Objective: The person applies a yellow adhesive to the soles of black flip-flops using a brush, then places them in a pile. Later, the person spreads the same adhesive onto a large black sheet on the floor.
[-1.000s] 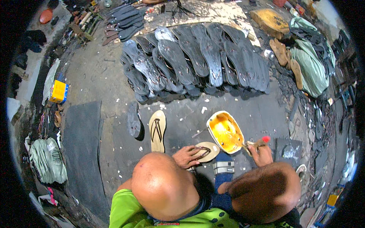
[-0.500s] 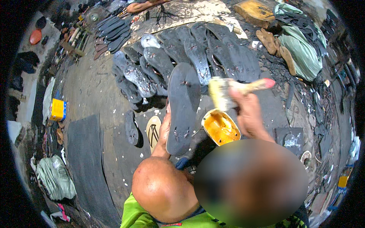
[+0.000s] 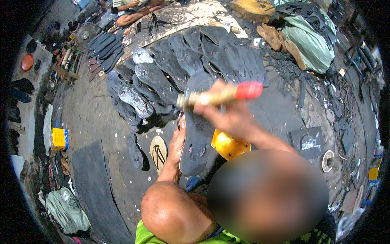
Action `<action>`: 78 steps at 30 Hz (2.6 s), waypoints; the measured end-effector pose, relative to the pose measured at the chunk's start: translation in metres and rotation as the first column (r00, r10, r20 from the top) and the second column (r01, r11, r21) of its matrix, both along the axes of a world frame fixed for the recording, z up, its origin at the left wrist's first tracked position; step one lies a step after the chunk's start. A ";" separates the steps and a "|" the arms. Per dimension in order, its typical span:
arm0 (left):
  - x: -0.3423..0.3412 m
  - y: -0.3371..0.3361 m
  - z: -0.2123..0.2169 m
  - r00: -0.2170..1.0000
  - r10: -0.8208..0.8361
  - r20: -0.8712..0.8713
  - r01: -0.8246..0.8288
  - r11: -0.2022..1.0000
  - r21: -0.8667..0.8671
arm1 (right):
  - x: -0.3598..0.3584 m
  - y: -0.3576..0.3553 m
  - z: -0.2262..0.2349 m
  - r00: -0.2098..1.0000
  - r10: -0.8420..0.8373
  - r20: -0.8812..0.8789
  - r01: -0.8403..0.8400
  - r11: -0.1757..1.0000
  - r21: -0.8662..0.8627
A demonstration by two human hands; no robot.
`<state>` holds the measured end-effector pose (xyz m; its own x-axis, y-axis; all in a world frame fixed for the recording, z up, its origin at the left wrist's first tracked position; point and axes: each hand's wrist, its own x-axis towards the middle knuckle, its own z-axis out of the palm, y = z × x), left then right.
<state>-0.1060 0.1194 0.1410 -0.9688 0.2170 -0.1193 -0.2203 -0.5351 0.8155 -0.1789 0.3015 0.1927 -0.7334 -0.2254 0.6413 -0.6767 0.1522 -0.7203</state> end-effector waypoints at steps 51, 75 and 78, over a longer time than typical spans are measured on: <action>-0.025 0.003 0.046 0.977 0.125 0.175 -0.197 0.847 0.495 | -0.045 -0.007 0.038 0.998 0.060 -0.025 -0.060 0.998 -0.021; -0.064 -0.038 0.011 0.999 -0.042 0.034 0.013 0.792 0.611 | 0.044 -0.030 -0.005 0.924 0.292 -0.249 -0.221 0.935 0.277; -0.072 -0.033 0.012 0.996 0.086 0.004 -0.075 0.847 0.527 | 0.043 -0.026 0.004 0.896 0.376 -0.237 -0.318 0.915 0.250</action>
